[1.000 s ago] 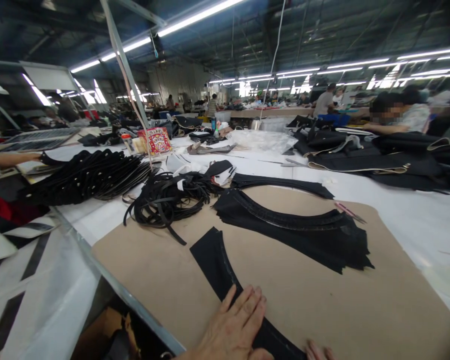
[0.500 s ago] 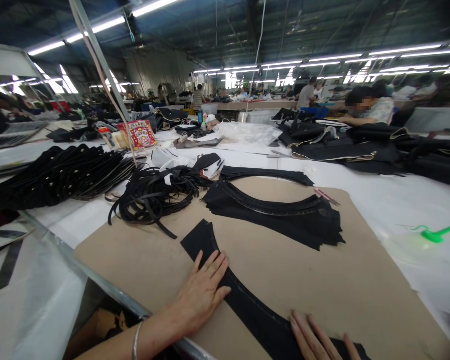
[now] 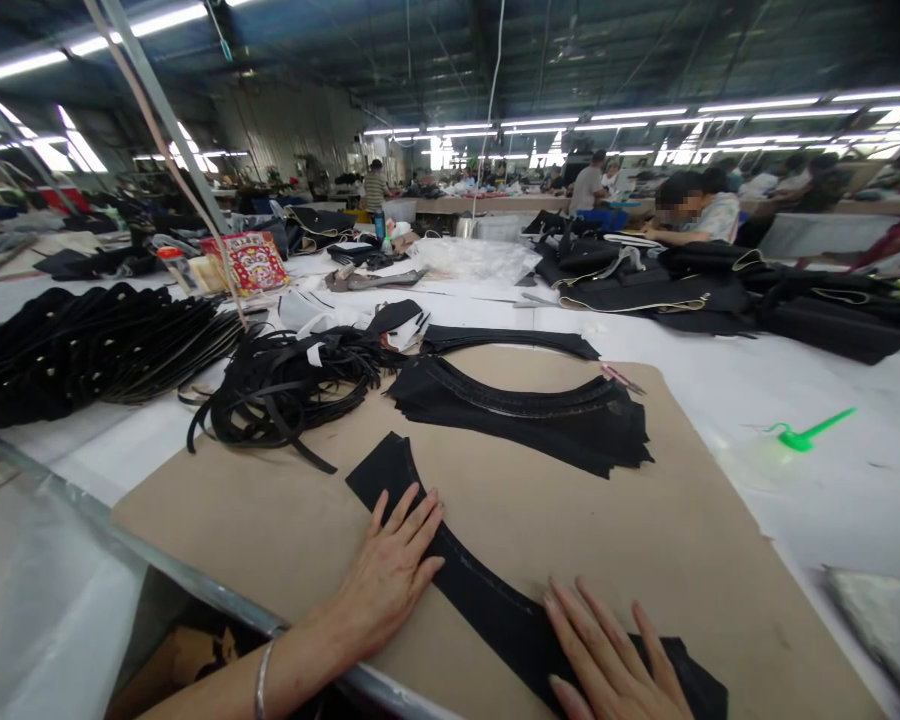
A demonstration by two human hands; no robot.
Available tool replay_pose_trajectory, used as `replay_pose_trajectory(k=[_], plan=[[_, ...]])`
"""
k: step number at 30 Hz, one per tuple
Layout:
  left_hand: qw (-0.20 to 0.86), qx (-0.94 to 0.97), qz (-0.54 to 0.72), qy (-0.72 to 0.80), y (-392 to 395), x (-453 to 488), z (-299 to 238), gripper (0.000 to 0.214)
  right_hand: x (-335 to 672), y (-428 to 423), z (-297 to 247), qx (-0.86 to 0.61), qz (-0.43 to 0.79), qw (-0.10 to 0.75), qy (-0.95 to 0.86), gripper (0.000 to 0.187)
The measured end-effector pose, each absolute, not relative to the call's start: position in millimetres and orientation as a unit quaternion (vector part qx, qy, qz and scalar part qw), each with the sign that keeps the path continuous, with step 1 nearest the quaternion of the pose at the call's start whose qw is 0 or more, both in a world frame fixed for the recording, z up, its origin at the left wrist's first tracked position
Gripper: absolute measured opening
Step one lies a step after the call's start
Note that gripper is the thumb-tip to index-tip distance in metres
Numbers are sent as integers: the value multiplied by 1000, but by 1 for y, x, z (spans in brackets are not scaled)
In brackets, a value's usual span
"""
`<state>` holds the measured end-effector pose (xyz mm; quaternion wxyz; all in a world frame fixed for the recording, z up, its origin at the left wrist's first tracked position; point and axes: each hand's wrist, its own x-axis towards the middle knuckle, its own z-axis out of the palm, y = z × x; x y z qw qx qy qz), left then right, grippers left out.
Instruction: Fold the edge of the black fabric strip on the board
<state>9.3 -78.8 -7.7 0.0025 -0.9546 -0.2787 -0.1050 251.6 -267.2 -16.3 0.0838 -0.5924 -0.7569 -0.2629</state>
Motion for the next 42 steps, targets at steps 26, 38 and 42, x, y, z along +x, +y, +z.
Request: replay_pose_trajectory(k=[26,38,42], plan=[[-56,-978,-98,-176,-91,12,0,50,201,-223,-14,-608,-218,112,-756,38],[-44,-963,-199,-177,-68,16,8,22,200,-220,-9,-621,-204,164,-739,37],[-140,-929,-236,-250,-73,31,11,14,200,-220,-9,-617,-206,165,-741,37]])
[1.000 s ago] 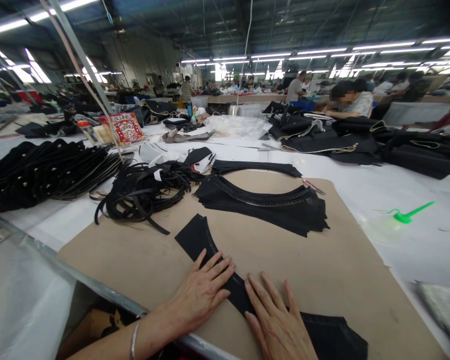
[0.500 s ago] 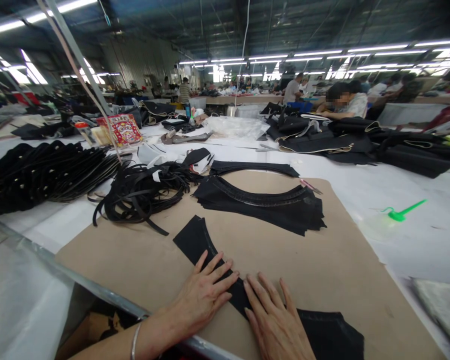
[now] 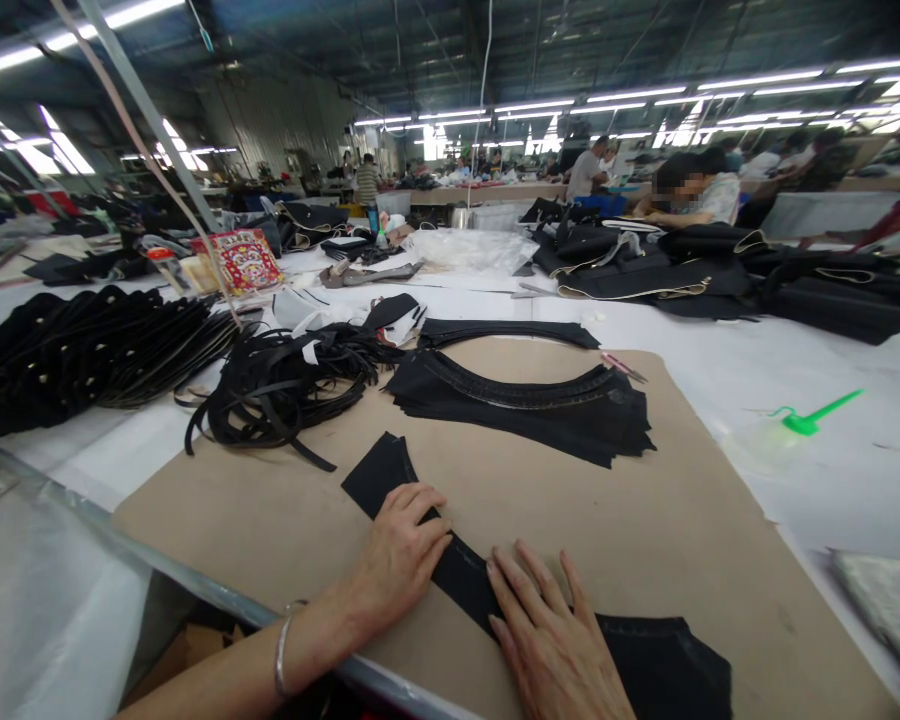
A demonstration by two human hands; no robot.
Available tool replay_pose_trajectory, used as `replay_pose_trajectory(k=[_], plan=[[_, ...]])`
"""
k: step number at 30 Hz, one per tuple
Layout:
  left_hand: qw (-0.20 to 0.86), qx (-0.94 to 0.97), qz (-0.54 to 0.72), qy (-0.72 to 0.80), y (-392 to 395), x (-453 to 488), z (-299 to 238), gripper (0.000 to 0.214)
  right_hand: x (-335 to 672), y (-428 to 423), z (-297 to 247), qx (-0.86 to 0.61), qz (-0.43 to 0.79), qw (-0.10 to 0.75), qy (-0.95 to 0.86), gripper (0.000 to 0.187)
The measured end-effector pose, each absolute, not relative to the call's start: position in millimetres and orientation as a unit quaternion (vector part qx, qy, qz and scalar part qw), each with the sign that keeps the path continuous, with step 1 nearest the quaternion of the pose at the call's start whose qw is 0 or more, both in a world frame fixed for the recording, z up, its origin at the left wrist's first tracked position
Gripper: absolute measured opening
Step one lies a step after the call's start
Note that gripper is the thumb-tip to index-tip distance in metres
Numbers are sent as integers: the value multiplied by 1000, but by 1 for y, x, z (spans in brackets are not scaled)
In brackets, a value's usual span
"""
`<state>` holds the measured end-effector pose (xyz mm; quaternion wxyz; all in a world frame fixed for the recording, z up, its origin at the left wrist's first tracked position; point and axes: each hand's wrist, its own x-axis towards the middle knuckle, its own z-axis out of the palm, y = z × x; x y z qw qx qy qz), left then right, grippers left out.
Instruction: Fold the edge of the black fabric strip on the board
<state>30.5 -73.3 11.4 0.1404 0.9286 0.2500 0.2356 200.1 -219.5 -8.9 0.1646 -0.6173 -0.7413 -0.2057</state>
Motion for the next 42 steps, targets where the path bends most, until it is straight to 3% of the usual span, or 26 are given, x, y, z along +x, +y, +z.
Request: replay_pose_trajectory(k=[3,6,14,20,27,36,42], plan=[[242,900,194,305,-80,46,16,9,201,-220,-10,-619,-201,163,-741,37],[274,886,165,335,-80,57,17,8,201,-221,-10,-619,-198,161,-742,35],[285,875,139,365,-69,57,15,15,201,-221,-7,-622,-196,165,-740,35],[271,882,125,364,-70,60,17,8,203,-220,-6,-617,-193,161,-746,35],[233,908,116,327,-54,51,22,27,203,-222,-7,-626,-183,160,-741,36],[220,941,19,255,-45,48,39,18,207,-224,-6,-615,-168,134,-758,39],[237,948,-32,211,-32,49,50,11,202,-220,-5,-678,-72,248,-689,37]])
